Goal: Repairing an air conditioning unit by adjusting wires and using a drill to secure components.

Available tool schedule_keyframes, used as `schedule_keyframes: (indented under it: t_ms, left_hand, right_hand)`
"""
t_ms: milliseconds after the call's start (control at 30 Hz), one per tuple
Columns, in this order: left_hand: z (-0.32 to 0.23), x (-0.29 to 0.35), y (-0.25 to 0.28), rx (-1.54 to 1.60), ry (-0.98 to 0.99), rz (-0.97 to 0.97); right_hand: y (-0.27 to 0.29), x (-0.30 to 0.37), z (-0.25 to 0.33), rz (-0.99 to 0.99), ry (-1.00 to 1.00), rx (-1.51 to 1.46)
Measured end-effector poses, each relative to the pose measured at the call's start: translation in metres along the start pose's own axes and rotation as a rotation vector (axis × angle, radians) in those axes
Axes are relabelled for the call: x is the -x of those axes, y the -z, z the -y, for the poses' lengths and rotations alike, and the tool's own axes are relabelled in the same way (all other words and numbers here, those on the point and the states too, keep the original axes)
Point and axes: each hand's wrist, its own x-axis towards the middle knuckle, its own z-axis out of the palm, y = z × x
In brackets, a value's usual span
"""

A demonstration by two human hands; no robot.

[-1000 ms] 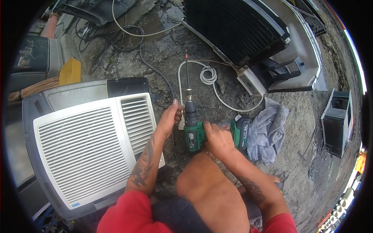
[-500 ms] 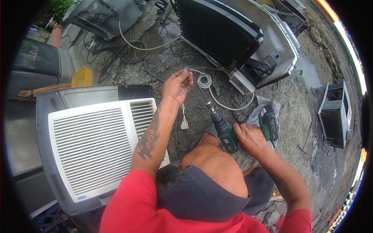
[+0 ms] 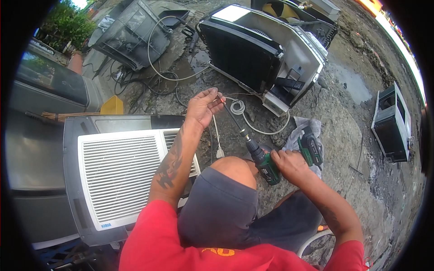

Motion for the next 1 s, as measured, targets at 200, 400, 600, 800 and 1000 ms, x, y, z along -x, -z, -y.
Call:
schedule_keyframes:
  t_ms: [200,400,600,800,1000]
  left_hand:
    - [-0.020,0.017,0.002,-0.094,-0.044,0.005]
    - [-0.051,0.008,0.002,-0.494,-0.048,0.134]
    - [-0.026,-0.050,-0.024,-0.762,0.063,0.225]
    - [0.133,-0.129,-0.034,-0.388,0.345,0.121]
    - [0.262,-0.164,-0.015,-0.139,0.585,-0.002]
  right_hand:
    - [0.002,-0.003,0.006,-0.024,0.030,-0.005]
    - [-0.001,-0.010,0.012,0.023,0.046,0.001]
    - [-0.028,-0.006,0.033,0.113,-0.171,-0.138]
    - [-0.077,-0.012,0.050,0.291,-0.488,-0.419]
    - [-0.107,-0.040,0.059,0.444,-0.718,-0.605]
